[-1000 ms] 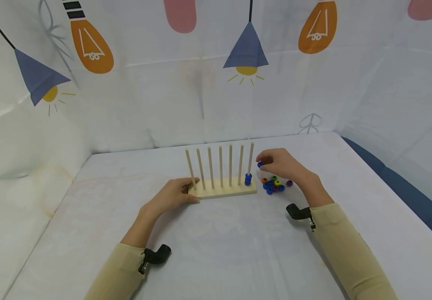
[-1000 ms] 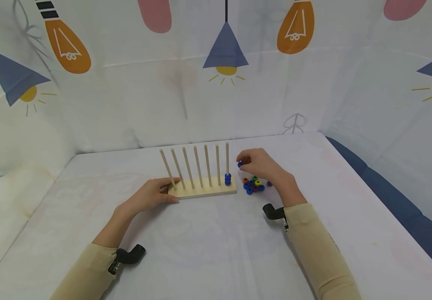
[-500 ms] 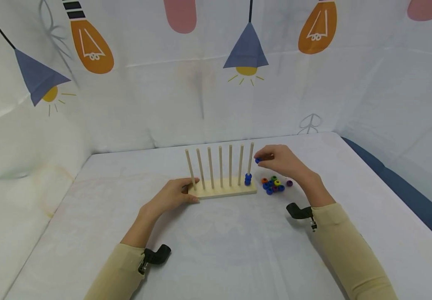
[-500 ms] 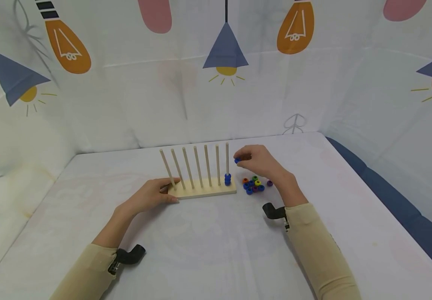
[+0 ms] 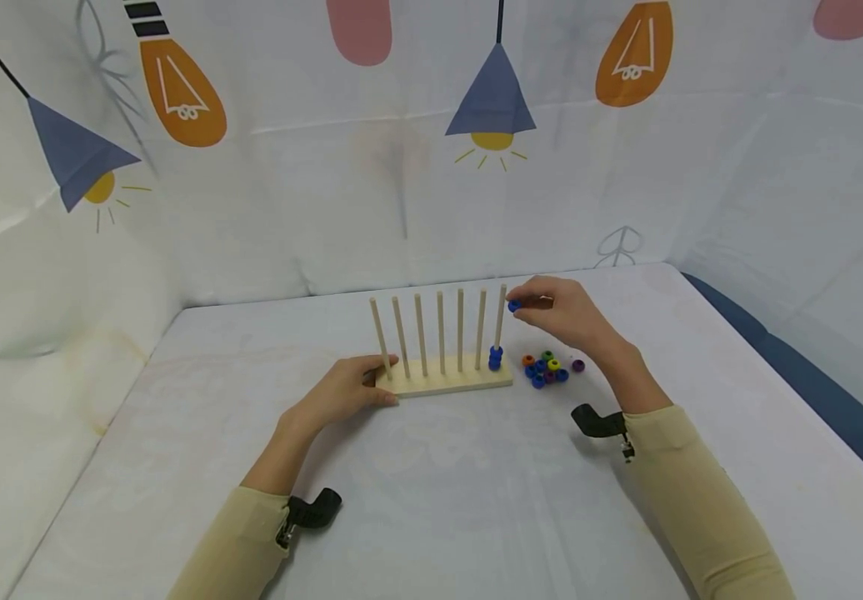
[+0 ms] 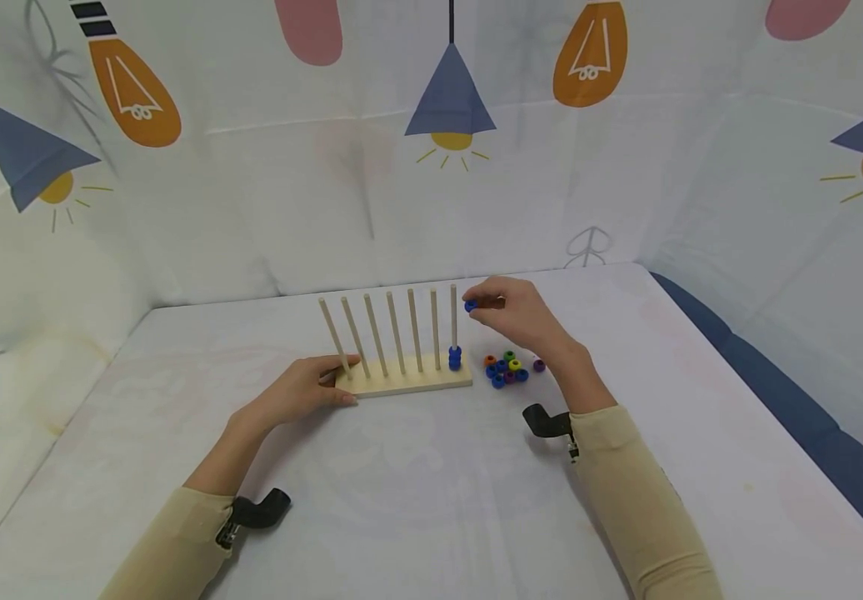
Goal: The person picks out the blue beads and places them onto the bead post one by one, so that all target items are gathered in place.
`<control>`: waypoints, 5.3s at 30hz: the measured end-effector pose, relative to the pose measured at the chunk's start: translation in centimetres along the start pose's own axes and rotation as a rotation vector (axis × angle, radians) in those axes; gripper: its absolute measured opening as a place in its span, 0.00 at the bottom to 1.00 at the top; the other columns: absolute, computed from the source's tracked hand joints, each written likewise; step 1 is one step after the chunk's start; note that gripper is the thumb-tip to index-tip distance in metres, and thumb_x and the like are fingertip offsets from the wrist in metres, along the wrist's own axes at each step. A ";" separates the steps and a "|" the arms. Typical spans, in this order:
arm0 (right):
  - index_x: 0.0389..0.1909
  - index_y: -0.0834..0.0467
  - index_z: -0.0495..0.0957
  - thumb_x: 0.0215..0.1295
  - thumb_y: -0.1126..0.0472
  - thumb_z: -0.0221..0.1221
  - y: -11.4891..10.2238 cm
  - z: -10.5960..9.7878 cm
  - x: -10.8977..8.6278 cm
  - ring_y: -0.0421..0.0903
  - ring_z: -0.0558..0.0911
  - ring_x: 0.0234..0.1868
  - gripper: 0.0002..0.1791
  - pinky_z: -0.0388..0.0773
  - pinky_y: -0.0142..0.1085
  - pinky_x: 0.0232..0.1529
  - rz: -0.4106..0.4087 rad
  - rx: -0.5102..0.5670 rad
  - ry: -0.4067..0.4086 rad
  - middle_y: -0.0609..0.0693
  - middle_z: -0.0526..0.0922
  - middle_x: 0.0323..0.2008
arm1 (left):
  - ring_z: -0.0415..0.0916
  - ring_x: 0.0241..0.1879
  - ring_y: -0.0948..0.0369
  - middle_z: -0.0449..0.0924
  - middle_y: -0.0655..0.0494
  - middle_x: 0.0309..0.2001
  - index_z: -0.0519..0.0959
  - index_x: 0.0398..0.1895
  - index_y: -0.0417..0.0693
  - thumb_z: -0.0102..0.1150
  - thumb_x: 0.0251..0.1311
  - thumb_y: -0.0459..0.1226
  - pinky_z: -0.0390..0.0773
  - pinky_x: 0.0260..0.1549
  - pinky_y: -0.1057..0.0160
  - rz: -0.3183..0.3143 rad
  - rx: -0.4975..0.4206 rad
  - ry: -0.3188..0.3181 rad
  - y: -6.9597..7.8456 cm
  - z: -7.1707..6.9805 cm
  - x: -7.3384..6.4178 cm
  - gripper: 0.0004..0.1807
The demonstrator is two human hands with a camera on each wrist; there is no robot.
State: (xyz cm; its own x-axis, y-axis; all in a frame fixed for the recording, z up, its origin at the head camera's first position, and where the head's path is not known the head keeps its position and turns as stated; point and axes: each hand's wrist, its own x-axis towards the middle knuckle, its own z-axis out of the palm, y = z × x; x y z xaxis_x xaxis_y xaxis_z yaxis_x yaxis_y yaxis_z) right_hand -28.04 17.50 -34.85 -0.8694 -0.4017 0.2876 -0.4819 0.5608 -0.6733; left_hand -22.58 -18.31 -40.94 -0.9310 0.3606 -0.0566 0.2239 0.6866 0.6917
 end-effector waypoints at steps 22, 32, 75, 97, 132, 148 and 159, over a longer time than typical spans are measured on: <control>0.51 0.62 0.83 0.66 0.67 0.62 -2.9 -0.8 -0.2 0.33 0.81 0.45 0.13 0.77 0.21 0.52 -0.143 0.158 0.145 0.54 0.84 0.45 | 0.63 0.73 0.54 0.71 0.54 0.70 0.72 0.69 0.49 0.72 0.56 0.43 0.67 0.69 0.50 0.012 0.002 -0.002 -0.1 -0.2 0.0 0.36; 0.50 0.61 0.84 0.66 0.69 0.63 -3.8 -1.0 -0.5 0.34 0.81 0.45 0.13 0.77 0.21 0.53 -0.186 0.171 0.183 0.53 0.84 0.44 | 0.64 0.72 0.53 0.71 0.53 0.70 0.72 0.69 0.49 0.72 0.56 0.44 0.67 0.69 0.49 0.017 0.018 0.001 -0.3 -0.1 0.1 0.36; 0.51 0.57 0.84 0.67 0.65 0.62 -4.5 -0.1 -0.5 0.41 0.82 0.45 0.13 0.79 0.24 0.52 -0.101 0.107 0.108 0.49 0.84 0.46 | 0.63 0.73 0.55 0.71 0.53 0.70 0.73 0.69 0.50 0.72 0.55 0.43 0.67 0.69 0.50 0.002 -0.004 0.001 -0.4 -0.1 0.3 0.36; 0.47 0.58 0.84 0.68 0.63 0.61 -4.0 -0.1 -0.3 0.47 0.81 0.48 0.09 0.80 0.46 0.58 -0.035 0.073 -0.032 0.53 0.84 0.49 | 0.63 0.72 0.56 0.70 0.54 0.71 0.72 0.69 0.50 0.72 0.56 0.43 0.68 0.68 0.51 -0.006 -0.023 -0.009 -0.4 -0.1 0.3 0.36; 0.45 0.55 0.84 0.66 0.66 0.62 -3.2 0.8 0.0 0.49 0.83 0.49 0.09 0.81 0.47 0.56 0.070 -0.002 -0.219 0.52 0.86 0.46 | 0.63 0.73 0.55 0.69 0.55 0.71 0.71 0.70 0.50 0.71 0.57 0.43 0.68 0.69 0.51 -0.024 -0.047 -0.014 -0.3 -0.1 0.3 0.37; 0.46 0.58 0.83 0.65 0.64 0.63 -2.5 1.8 0.1 0.48 0.84 0.43 0.09 0.82 0.43 0.45 0.156 -0.050 -0.292 0.51 0.87 0.41 | 0.62 0.73 0.54 0.69 0.54 0.71 0.71 0.70 0.49 0.71 0.57 0.43 0.67 0.69 0.51 -0.028 -0.036 -0.017 -0.3 -0.1 0.3 0.36; 0.46 0.60 0.83 0.64 0.64 0.65 -1.8 2.3 0.3 0.47 0.85 0.41 0.10 0.82 0.41 0.44 0.150 -0.097 -0.319 0.52 0.87 0.40 | 0.63 0.73 0.52 0.69 0.50 0.71 0.71 0.70 0.49 0.72 0.56 0.42 0.68 0.69 0.49 -0.023 -0.044 -0.018 0.1 -0.2 0.1 0.37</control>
State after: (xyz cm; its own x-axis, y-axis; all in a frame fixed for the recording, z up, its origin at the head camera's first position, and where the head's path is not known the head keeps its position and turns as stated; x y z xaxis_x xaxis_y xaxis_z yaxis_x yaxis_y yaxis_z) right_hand -27.16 14.76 -35.11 -0.8608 -0.5068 -0.0471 -0.3727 0.6905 -0.6199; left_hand -22.69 -18.38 -40.74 -0.9304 0.3564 -0.0859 0.1889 0.6668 0.7209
